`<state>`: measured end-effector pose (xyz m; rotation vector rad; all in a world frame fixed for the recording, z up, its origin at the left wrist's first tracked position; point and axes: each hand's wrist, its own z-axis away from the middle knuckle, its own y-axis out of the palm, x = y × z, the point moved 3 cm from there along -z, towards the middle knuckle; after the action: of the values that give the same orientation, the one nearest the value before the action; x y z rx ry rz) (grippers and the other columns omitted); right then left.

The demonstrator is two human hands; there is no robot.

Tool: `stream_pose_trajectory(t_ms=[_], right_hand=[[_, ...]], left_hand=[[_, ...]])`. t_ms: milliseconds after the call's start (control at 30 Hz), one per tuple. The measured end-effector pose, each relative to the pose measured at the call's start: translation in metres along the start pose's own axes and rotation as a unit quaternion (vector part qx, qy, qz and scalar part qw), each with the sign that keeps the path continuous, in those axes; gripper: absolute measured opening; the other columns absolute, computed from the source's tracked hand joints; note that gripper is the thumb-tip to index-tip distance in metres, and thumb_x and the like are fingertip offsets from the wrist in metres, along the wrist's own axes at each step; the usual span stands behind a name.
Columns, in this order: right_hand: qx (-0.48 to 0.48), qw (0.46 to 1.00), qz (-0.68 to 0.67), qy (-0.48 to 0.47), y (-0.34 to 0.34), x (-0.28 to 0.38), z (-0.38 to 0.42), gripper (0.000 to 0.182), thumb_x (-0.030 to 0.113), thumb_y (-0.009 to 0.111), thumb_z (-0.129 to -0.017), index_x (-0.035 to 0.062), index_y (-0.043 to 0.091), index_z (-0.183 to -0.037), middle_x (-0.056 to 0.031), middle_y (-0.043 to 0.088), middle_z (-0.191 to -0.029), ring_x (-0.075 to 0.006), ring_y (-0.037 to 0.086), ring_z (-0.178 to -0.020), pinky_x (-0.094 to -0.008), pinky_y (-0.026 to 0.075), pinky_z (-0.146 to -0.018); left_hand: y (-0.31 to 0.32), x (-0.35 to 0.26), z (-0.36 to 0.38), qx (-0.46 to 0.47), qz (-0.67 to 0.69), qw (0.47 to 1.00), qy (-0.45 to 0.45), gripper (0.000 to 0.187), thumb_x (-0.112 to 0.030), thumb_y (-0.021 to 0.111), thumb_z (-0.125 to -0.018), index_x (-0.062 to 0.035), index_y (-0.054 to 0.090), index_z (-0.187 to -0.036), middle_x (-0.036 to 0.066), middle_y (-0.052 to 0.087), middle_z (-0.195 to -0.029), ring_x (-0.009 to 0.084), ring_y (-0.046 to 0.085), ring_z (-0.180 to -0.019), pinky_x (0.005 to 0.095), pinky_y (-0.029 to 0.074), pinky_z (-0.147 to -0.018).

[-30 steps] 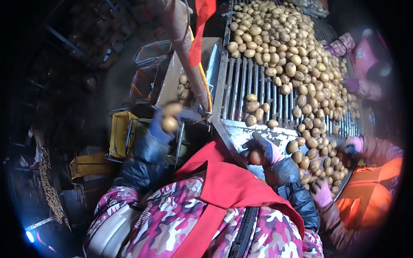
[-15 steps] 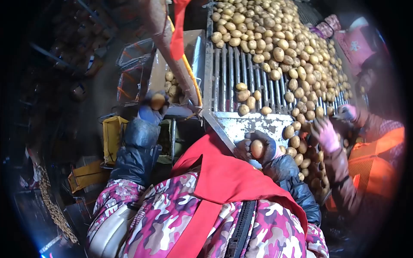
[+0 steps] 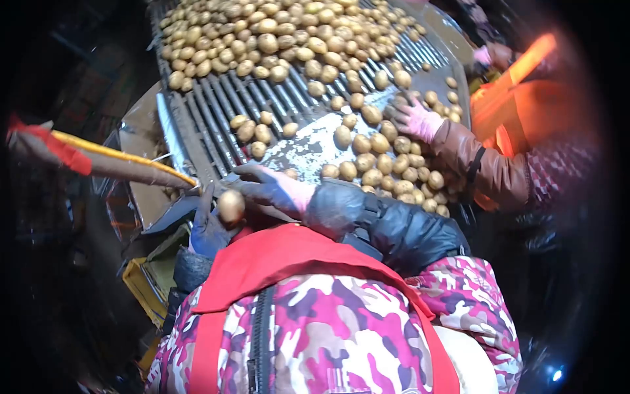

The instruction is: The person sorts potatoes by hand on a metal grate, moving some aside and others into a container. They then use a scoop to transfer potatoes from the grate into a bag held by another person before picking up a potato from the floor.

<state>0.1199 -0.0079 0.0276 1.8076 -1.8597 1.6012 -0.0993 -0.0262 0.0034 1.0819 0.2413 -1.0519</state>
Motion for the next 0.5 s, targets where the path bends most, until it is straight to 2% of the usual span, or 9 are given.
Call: stream_pose_trajectory(t_ms=[67, 100, 133, 233, 267, 300, 333, 400, 500], right_hand=[[-0.027, 0.884, -0.320, 0.339, 0.002, 0.000, 0.001, 0.051, 0.022, 0.059, -0.097, 0.0039, 0.045, -0.143, -0.0217, 0.053, -0.137, -0.0301, 0.052, -0.127, -0.0413, 0.041, -0.107], [0.011, 0.860, -0.344, 0.378, 0.001, -0.003, 0.009, 0.049, 0.025, 0.059, -0.097, 0.0040, 0.048, -0.141, -0.0223, 0.055, -0.135, -0.0334, 0.052, -0.129, -0.0406, 0.042, -0.107], [-0.014, 0.946, -0.147, 0.287, 0.002, -0.010, 0.023, 0.047, 0.025, 0.061, -0.095, 0.0031, 0.053, -0.135, -0.0207, 0.056, -0.133, -0.0364, 0.054, -0.124, -0.0422, 0.043, -0.105], [0.046, 0.970, 0.057, 0.231, -0.003, -0.026, 0.059, 0.048, 0.030, 0.066, -0.088, 0.0080, 0.056, -0.130, -0.0172, 0.055, -0.133, -0.0353, 0.051, -0.126, -0.0467, 0.041, -0.105], [0.058, 0.966, 0.117, 0.223, -0.007, -0.028, 0.076, 0.049, 0.032, 0.068, -0.086, 0.0103, 0.057, -0.128, -0.0164, 0.054, -0.133, -0.0347, 0.049, -0.128, -0.0496, 0.039, -0.106], [0.075, 0.955, 0.179, 0.223, -0.006, -0.037, 0.096, 0.052, 0.035, 0.069, -0.083, 0.0146, 0.057, -0.130, -0.0134, 0.050, -0.138, -0.0331, 0.043, -0.133, -0.0573, 0.032, -0.109], [0.107, 0.939, 0.228, 0.235, -0.018, -0.034, 0.105, 0.053, 0.037, 0.066, -0.084, 0.0158, 0.057, -0.131, -0.0099, 0.052, -0.137, -0.0331, 0.043, -0.134, -0.0600, 0.026, -0.112], [0.112, 0.916, 0.321, 0.213, -0.027, -0.045, 0.133, 0.054, 0.036, 0.066, -0.083, 0.0165, 0.056, -0.132, -0.0100, 0.051, -0.137, -0.0327, 0.041, -0.136, -0.0623, 0.024, -0.113], [0.068, 0.879, 0.363, 0.302, -0.049, -0.050, 0.150, 0.053, 0.039, 0.064, -0.085, 0.0163, 0.055, -0.133, -0.0110, 0.049, -0.140, -0.0329, 0.040, -0.137, -0.0644, 0.023, -0.112]], left_hand=[[-0.017, 0.005, -0.005, -0.007, -0.062, 0.996, -0.071, 0.054, -0.043, 0.058, -0.098, -0.0158, 0.045, -0.144, 0.013, 0.062, -0.123, 0.0238, 0.065, -0.096, 0.0342, 0.057, -0.073], [-0.037, 0.008, -0.006, -0.021, -0.075, 0.993, -0.092, 0.052, -0.040, 0.059, -0.098, -0.0147, 0.047, -0.141, 0.013, 0.063, -0.119, 0.0213, 0.064, -0.087, 0.0311, 0.055, -0.067], [-0.039, 0.004, -0.003, -0.037, -0.068, 0.993, -0.091, 0.051, -0.040, 0.059, -0.098, -0.0128, 0.049, -0.140, 0.012, 0.063, -0.116, 0.0199, 0.062, -0.081, 0.0307, 0.054, -0.064], [-0.079, -0.031, -0.013, -0.056, 0.011, 0.998, 0.038, 0.047, -0.038, 0.059, -0.097, -0.0064, 0.054, -0.131, 0.013, 0.063, -0.103, 0.0211, 0.062, -0.079, 0.0300, 0.055, -0.065], [-0.109, -0.058, -0.020, -0.085, -0.257, 0.946, 0.177, 0.044, -0.038, 0.058, -0.097, -0.0072, 0.056, -0.129, 0.012, 0.063, -0.105, 0.0234, 0.062, -0.087, 0.0343, 0.056, -0.074], [-0.124, -0.075, -0.023, -0.105, -0.499, 0.805, 0.302, 0.042, -0.038, 0.057, -0.098, -0.0080, 0.058, -0.127, 0.012, 0.064, -0.107, 0.0257, 0.062, -0.095, 0.0386, 0.056, -0.083], [-0.118, -0.084, -0.021, -0.101, -0.503, 0.804, 0.300, 0.042, -0.038, 0.057, -0.098, -0.0080, 0.058, -0.127, 0.012, 0.064, -0.107, 0.0257, 0.062, -0.095, 0.0386, 0.056, -0.083], [-0.108, -0.104, -0.007, -0.267, -0.022, 0.943, 0.197, 0.041, -0.037, 0.054, -0.099, -0.0071, 0.059, -0.127, 0.012, 0.065, -0.110, 0.0237, 0.062, -0.096, 0.0351, 0.055, -0.083], [-0.065, -0.089, 0.006, -0.228, -0.209, 0.950, 0.037, 0.042, -0.036, 0.053, -0.099, -0.0047, 0.059, -0.127, 0.016, 0.068, -0.109, 0.0206, 0.065, -0.086, 0.0301, 0.055, -0.074]])
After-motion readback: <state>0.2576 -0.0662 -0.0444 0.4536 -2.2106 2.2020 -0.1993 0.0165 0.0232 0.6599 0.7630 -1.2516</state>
